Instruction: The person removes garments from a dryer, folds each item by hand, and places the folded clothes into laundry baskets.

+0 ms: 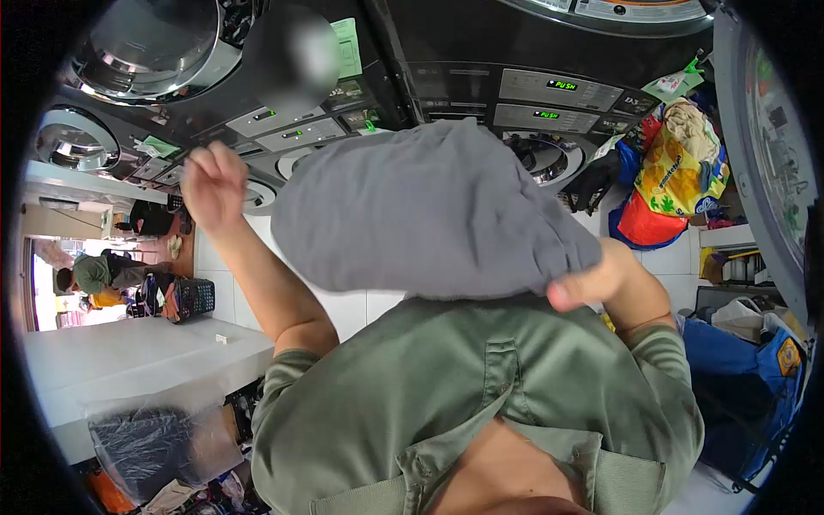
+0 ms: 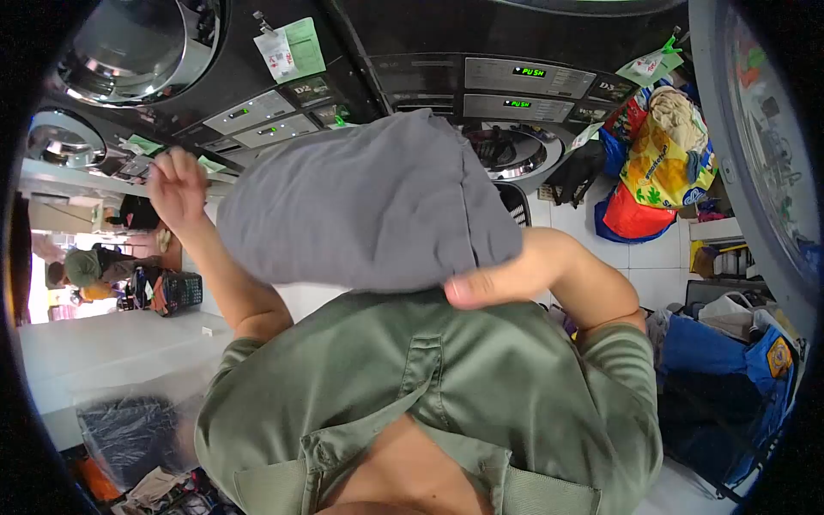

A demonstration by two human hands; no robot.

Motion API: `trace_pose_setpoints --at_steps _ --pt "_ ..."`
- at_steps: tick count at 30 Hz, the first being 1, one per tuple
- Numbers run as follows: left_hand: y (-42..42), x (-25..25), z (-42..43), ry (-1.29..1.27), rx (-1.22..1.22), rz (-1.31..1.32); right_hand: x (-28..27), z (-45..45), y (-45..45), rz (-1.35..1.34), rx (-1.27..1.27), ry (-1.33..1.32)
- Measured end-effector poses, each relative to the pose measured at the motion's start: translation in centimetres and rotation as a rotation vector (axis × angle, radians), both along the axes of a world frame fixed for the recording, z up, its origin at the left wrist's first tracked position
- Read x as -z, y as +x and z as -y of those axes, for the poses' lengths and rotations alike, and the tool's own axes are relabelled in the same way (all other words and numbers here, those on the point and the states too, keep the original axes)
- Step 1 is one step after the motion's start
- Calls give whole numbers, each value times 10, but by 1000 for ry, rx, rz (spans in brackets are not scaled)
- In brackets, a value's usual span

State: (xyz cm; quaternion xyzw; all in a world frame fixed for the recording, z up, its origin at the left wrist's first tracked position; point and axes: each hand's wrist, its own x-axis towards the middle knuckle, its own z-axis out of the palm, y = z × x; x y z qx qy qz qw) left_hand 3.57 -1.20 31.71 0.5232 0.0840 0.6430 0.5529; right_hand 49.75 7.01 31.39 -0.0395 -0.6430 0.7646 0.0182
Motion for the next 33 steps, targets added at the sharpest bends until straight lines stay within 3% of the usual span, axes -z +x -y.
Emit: trace_pose_setpoints --at_steps 1,2,3,4,5,6,8,9,10,12,14,15,16,17,18,19,20,21,23,25,26,27,29,31,32,33 --pt "20 -9 -2 -113 -532 105 -12 7 1 -133 -86 132" --pt "70 -30 -24 -209 -751 -141 -25 14 2 -276 -156 250" --pt "94 -22 -51 -122 -741 -523 -33 16 4 -326 -189 348" --pt "123 -6 -64 -74 -654 -875 -41 18 7 -380 -216 443" --pt "159 16 -70 -28 -454 -1135 -48 14 7 -340 11 248" --pt "192 36 -68 22 -226 -1310 -55 6 6 -297 237 50" --pt "234 71 -50 25 113 -1401 -61 -15 3 -189 688 -369" --pt "244 85 -42 9 195 -1393 -59 -28 0 -130 914 -588" --pt "252 95 -37 -7 233 -1380 -23 -66 -2 17 750 -737" --pt "259 111 -30 -46 265 -1363 75 -110 19 419 988 -544" --pt "261 121 -32 -67 248 -1352 89 -120 36 871 873 351" --pt "259 123 -32 -86 225 -1339 49 -106 24 922 683 1036" --pt "259 128 -32 -102 196 -1327 34 -92 6 789 817 1027" --pt "258 132 -34 -120 170 -1319 37 -78 -12 368 807 1003" --pt "256 138 -35 -140 142 -1313 49 -59 -28 144 593 1021" --pt "255 145 -33 -171 136 -1312 85 -44 -38 229 246 859" --pt "251 154 -28 -215 138 -1308 118 -23 -41 500 36 734" --pt "246 163 -20 -267 149 -1297 135 -14 -40 503 32 732" --pt "233 176 -1 -441 176 -1180 159 -13 -24 482 84 433" --pt "218 175 19 -762 217 -839 188 -4 -5 452 131 94" --pt "210 173 28 -937 223 -615 208 3 13 455 117 73" --pt "198 167 33 -1223 232 -158 227 4 35 422 152 203" --pt "158 153 19 -1050 41 -494 231 -4 42 383 181 350" --pt "188 103 -13 -237 -541 -998 209 0 32 692 238 215" --pt "209 83 -26 -14 -434 -1218 204 -7 19 671 142 282" --pt "221 80 -33 -14 -190 -1328 212 -10 18 671 141 284"
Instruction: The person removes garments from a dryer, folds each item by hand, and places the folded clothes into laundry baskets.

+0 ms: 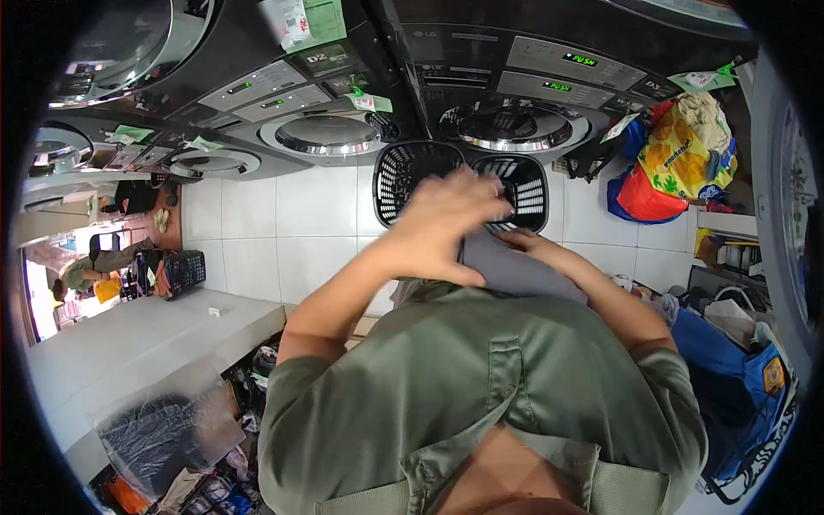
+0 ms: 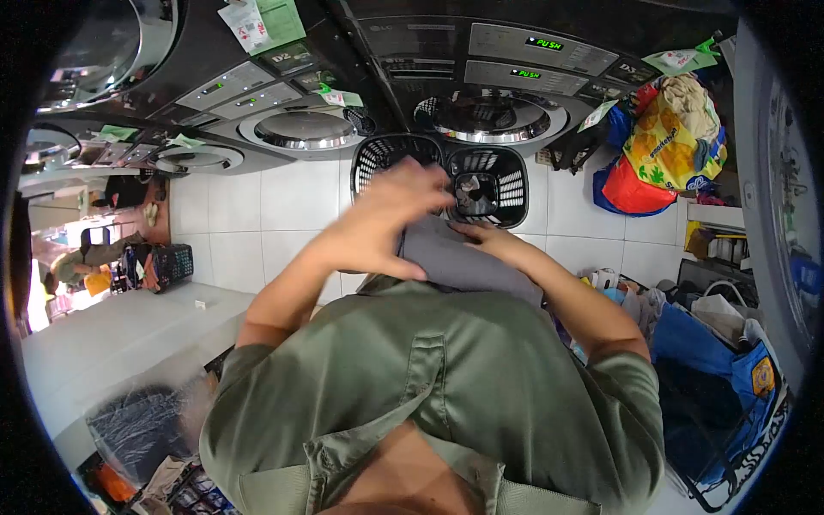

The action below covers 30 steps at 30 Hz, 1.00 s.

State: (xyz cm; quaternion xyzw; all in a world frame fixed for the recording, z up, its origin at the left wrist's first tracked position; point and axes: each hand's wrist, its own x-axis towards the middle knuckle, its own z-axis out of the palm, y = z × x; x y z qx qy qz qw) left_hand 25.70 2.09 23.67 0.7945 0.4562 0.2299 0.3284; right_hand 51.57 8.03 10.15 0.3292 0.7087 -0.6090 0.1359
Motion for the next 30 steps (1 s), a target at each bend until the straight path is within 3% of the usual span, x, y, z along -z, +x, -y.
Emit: trace_pose_setpoints --at_steps 1,2,3,4,6,8,11,15,16,18,20,21,22,23,24,25,27,28,30 --pt "13 -3 -6 -149 177 -94 15 -2 5 -2 40 13" --pt "17 4 -7 -530 314 -53 23 -4 10 -1 76 22" --pt "9 22 2 -413 282 -40 5 0 16 229 245 61" --pt "-2 35 12 -401 235 -11 0 -1 22 223 239 65" --pt "-11 39 18 -439 77 -2 -21 -4 27 304 636 -803" --pt "-20 44 16 -247 -50 70 -45 -21 0 162 749 -863" --pt "-36 19 3 0 -222 -53 -56 -67 -46 -157 774 -337" --pt "-70 28 -13 232 -306 -234 -45 -99 -107 -548 775 -171" --pt "-80 48 -13 302 -340 -296 -32 -108 -118 -466 732 -43" --pt "-103 110 -7 298 -287 -381 -46 -142 -125 -205 367 495" --pt "-113 163 5 47 -314 -627 -146 -188 -121 -497 359 1001" --pt "-115 182 12 -84 -378 -584 -189 -220 -116 -713 559 1071" --pt "-117 193 17 -215 -442 -540 -232 -247 -110 -647 827 1246" --pt "-113 192 17 -216 -484 -510 -267 -289 -102 -831 960 1216" --pt "-111 197 18 -214 -484 -509 -299 -335 -86 -609 893 1634" --pt "-109 205 18 -200 -531 -405 -313 -383 -73 -186 821 1886" --pt "-103 206 11 -182 -584 -308 -333 -411 -70 672 655 1535" --pt "-100 206 8 -179 -584 -306 -330 -432 -67 942 505 1325" --pt "-96 205 3 -83 -552 -358 -299 -511 -30 774 490 1479"
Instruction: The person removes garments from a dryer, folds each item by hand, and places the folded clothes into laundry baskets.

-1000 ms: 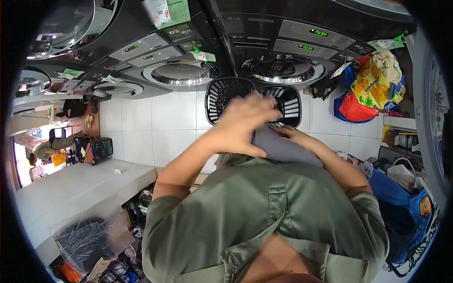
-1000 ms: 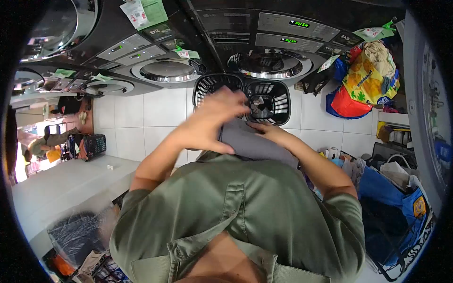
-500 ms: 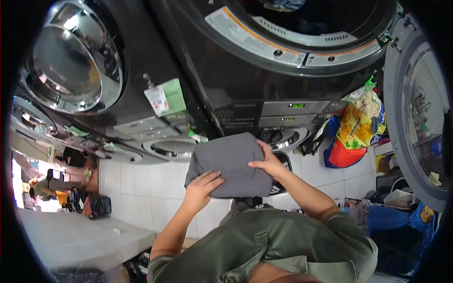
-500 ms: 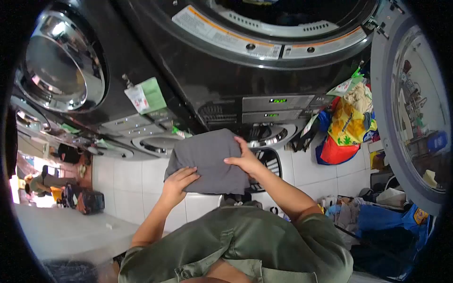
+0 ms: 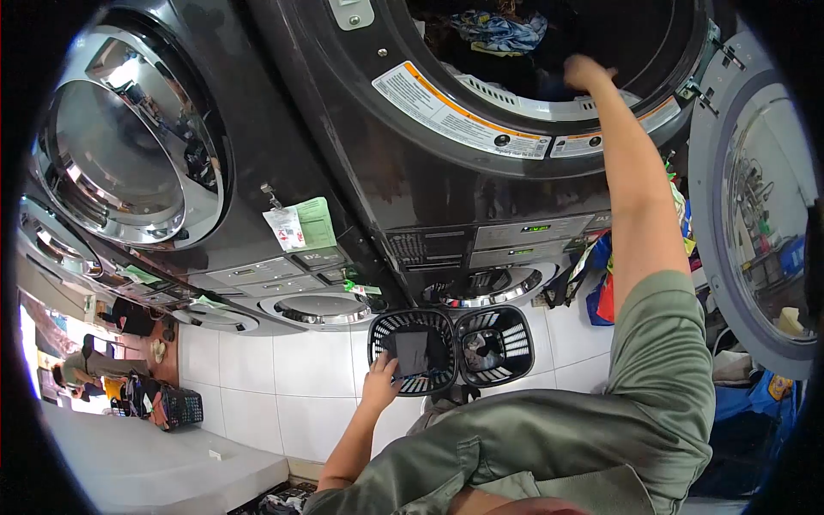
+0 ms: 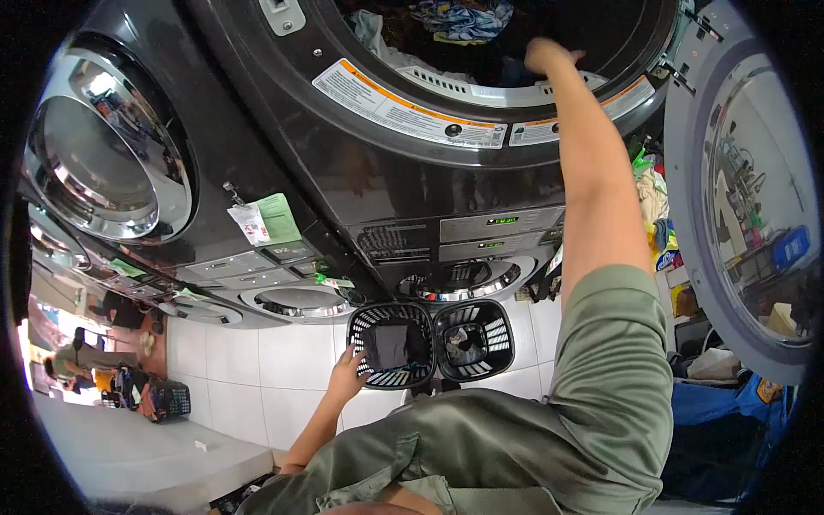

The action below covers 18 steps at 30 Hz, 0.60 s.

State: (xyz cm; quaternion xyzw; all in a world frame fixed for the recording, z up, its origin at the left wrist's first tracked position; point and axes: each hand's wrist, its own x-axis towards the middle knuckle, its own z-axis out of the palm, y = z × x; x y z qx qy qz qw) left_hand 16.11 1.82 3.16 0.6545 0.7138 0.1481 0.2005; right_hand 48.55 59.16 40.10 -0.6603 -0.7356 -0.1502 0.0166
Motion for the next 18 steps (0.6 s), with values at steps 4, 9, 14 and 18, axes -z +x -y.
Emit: trace_pose_setpoints --at_steps 4,9,14,18 --pt "17 -35 -27 -87 -88 296 -78 75 -10 -1004 -460 567" --pt "63 -158 -85 -5 58 1555 -65 249 -51 -286 -1002 539" --pt "91 -228 -102 301 -221 1889 -12 345 -88 -635 -1228 -634" --pt "53 -199 -93 135 -694 1757 -33 242 -82 -1188 -824 -93"
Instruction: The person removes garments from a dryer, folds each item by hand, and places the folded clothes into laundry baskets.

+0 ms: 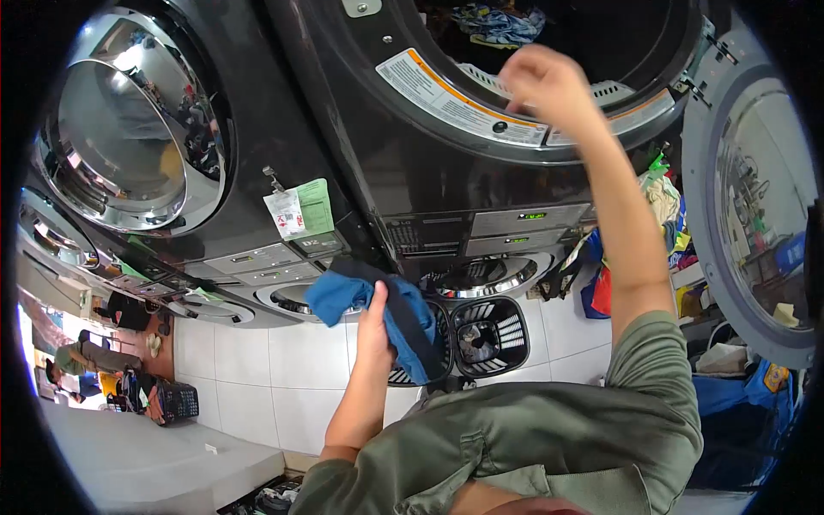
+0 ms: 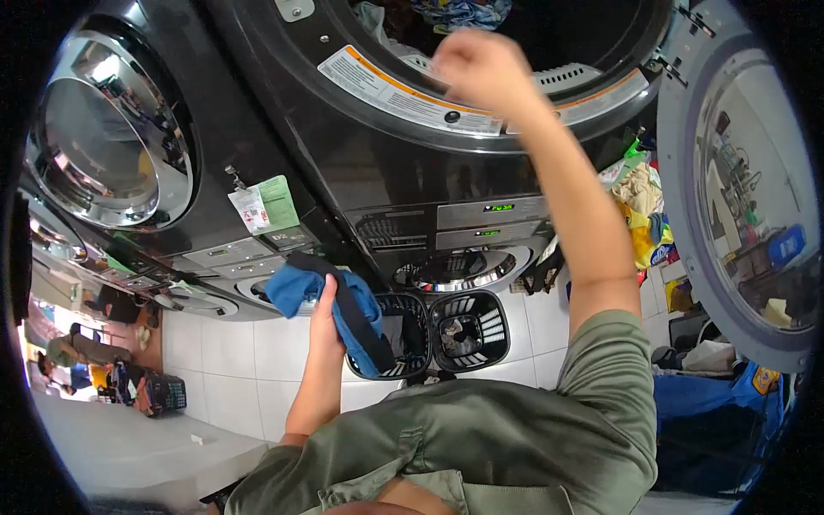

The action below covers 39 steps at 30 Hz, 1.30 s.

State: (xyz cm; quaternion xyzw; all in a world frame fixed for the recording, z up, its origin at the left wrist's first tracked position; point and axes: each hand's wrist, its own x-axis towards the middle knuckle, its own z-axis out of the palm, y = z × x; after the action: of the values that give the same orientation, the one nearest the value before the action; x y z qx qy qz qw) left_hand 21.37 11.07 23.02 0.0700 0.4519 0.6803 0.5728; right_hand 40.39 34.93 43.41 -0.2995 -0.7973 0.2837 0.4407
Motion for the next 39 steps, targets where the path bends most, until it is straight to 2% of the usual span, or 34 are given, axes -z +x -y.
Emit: trace_pose_setpoints --at_steps 2,3,4,5,6,7,8,9,11,13,14,16,17,18,20,22,24,26,28,29,30,31,32,33,35,36,38,39 --pt "-19 44 6 -68 -44 -11 -2 -105 25 204 486 376" --pt "-31 72 7 -66 -53 -6 -3 -153 39 319 600 227" --pt "-45 105 10 -189 -25 -58 5 -200 49 507 760 442" --pt "-59 149 19 -326 -1 -102 8 -223 55 656 800 295" --pt "-79 221 29 -412 37 -248 33 -281 67 780 970 242" --pt "-88 228 45 -685 207 -135 40 -305 74 1058 784 148" --pt "-108 293 67 -981 292 -134 51 -314 74 1135 744 101" --pt "-94 267 75 -1166 201 -422 60 -318 71 1160 750 89" --pt "-104 298 113 -1029 176 -831 78 -326 64 1131 768 125" --pt "-122 326 147 -1008 252 -820 99 -329 56 1059 753 178" --pt "-121 305 154 -1039 326 -819 110 -328 53 1014 741 202" --pt "-130 306 177 -1004 214 -606 125 -315 49 847 704 228" --pt "-128 279 179 -1009 149 -569 126 -304 54 717 687 222" --pt "-115 255 175 -940 -61 -611 120 -288 58 552 656 211" --pt "-119 249 173 -947 -117 -637 97 -242 73 153 571 122" --pt "-106 216 153 -697 -172 -654 72 -180 85 -245 435 -10" --pt "-74 166 106 -380 -12 -715 46 -106 104 -569 308 -131" --pt "-34 115 63 -114 78 -607 32 -31 119 -805 194 -227" --pt "10 66 27 107 197 -787 34 53 116 -960 147 -307" --pt "29 34 14 268 216 -1004 38 98 100 -965 255 -278" --pt "48 6 3 433 225 -1213 45 137 90 -1009 269 -351" --pt "66 -13 -7 553 128 -1323 52 175 79 -1055 283 -423" --pt "83 -25 -14 671 24 -1423 61 203 82 -1134 191 -594" --pt "96 -26 -22 739 -55 -1462 78 225 95 -1106 -76 -643" --pt "123 -28 -39 828 -304 -1423 115 244 120 -1074 -320 -665" --pt "126 -22 -40 853 -280 -1416 123 247 132 -1013 -280 -707" --pt "127 9 -42 658 620 -1114 113 241 153 -1110 69 -530" --pt "126 26 -46 548 615 -1130 104 238 159 -1128 259 -451"
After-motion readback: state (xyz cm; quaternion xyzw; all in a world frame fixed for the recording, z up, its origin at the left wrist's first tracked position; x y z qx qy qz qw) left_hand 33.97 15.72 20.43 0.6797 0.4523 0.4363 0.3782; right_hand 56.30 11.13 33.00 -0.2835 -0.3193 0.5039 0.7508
